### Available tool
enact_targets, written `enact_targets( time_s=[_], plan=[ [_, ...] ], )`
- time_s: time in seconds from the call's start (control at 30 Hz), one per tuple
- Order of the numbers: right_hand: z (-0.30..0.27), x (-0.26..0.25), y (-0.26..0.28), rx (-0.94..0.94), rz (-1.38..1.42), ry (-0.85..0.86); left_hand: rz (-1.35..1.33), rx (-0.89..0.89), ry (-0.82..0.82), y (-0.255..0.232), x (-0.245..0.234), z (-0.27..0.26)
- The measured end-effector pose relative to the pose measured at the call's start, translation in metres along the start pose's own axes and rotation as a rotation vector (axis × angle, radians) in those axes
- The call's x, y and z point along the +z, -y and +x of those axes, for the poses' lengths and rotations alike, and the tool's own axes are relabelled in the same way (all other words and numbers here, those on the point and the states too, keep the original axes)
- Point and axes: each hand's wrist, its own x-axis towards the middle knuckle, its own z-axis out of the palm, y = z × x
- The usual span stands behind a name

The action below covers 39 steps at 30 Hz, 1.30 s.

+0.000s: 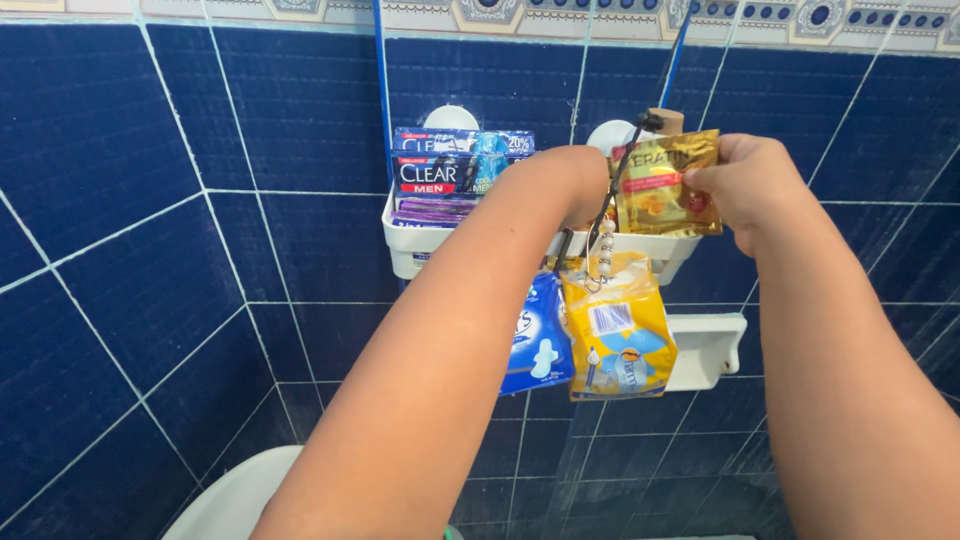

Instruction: The person repeatedly picks up small sachets and packets from a green basket and places them into a white wall-mounted caddy. The person handles items one at a time, moving them from the basket to the caddy throughout the clip.

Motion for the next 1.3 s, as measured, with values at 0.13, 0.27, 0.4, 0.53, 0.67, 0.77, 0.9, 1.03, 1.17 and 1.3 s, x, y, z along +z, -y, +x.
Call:
enact_targets(
  time_s=[0.13, 0.27, 0.4, 0.53, 0.67, 0.77, 0.9, 1.03, 1.17, 1.3],
  plan=[
    [0.007, 0.008, -0.006, 0.041, -0.063, 0.011, 0.032, 0.038, -0.01, 0.003, 0.002, 0.006],
    [0.007, 0.02, -0.009, 0.015, -0.018, 0.053, -0.04, 0.039, -0.113, 0.005, 0.005, 0.003],
    [-0.002, 0.024, -0.005, 0.047, -0.031, 0.102, -0.115, -0.007, -0.161, 0.01, -0.001, -0.007],
    [-0.014, 0.027, 0.003, 0.047, 0.002, 0.151, -0.129, 0.007, -0.26, 0.017, 0.004, -0.01],
    [-0.027, 0.033, 0.014, 0.07, -0.122, 0.15, -0.134, -0.011, -0.407, 0.02, 0.01, -0.01],
    [-0.032, 0.039, 0.019, 0.033, -0.347, 0.142, -0.089, -0.048, -0.44, 0.017, 0.012, -0.016],
    [-0.028, 0.043, 0.019, -0.038, -0.63, 0.17, 0.078, -0.04, -0.507, 0.01, 0.014, -0.026],
    [-0.023, 0.042, 0.012, -0.099, -0.63, 0.205, 0.082, -0.067, -0.303, 0.002, 0.009, -0.033],
    [-0.019, 0.041, 0.013, -0.206, -0.769, 0.228, 0.064, -0.066, -0.214, -0.004, 0.006, -0.037],
    [-0.02, 0.04, 0.025, -0.19, -1.039, 0.213, 0.095, -0.061, -0.179, -0.007, 0.005, -0.038]
  ],
)
